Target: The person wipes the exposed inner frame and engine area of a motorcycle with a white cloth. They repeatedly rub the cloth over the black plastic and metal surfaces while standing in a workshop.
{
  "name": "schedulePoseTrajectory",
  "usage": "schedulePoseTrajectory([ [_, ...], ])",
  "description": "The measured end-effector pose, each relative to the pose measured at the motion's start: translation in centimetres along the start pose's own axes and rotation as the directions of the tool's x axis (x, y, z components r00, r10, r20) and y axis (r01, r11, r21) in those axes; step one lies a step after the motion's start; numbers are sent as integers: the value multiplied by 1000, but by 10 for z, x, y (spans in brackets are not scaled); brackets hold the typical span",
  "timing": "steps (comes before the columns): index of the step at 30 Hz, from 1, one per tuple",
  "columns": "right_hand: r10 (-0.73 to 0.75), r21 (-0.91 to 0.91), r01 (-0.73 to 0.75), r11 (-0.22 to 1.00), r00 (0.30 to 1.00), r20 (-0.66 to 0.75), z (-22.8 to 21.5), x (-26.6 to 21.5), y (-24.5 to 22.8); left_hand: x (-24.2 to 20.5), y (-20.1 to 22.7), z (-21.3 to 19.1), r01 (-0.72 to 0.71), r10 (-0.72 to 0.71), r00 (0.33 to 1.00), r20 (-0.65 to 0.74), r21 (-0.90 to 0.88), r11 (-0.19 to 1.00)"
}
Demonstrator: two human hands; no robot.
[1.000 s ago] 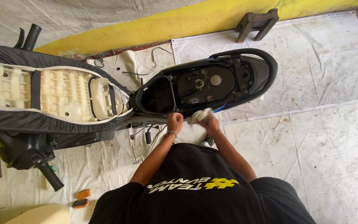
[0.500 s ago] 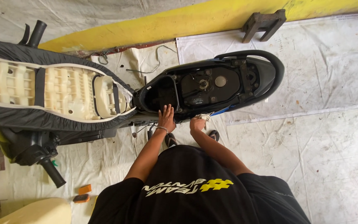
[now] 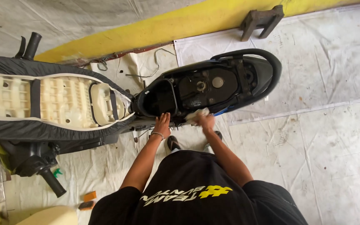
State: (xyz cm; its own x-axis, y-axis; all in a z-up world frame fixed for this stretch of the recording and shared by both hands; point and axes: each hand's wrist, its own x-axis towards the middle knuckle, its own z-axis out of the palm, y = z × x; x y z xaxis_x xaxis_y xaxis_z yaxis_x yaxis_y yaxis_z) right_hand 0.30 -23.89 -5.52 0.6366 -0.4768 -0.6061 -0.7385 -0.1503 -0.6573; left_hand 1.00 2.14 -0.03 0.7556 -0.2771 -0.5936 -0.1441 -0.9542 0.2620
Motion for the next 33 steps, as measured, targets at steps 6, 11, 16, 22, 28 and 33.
schedulePoseTrajectory([
  [6, -425, -148, 399, 905, 824, -375, -103, 47, -92, -3, 7, 23, -7, 7, 990, -140, -2, 1000],
  [11, -617, -656, 271, 704, 691, -377, -66, 52, -81, -5, 1, 26, 43, -50, 981, -188, -40, 998],
  [16, -668, -978, 176, 113, 742, 56, -12, 24, -27, -7, 5, 27, 68, -72, 994, -79, -51, 996],
  [22, -248, -493, 562, -664, 457, 854, 65, -60, -18, -17, 17, 4, 109, -113, 989, -95, -50, 993],
  [28, -602, -207, 916, -343, -45, 797, 73, -64, -21, -28, -15, -9, 4, 1, 997, -73, 65, 998],
  [33, -717, -338, 833, -438, -97, 690, 7, -31, -23, -32, -8, -20, 24, -23, 1000, -14, 85, 996],
])
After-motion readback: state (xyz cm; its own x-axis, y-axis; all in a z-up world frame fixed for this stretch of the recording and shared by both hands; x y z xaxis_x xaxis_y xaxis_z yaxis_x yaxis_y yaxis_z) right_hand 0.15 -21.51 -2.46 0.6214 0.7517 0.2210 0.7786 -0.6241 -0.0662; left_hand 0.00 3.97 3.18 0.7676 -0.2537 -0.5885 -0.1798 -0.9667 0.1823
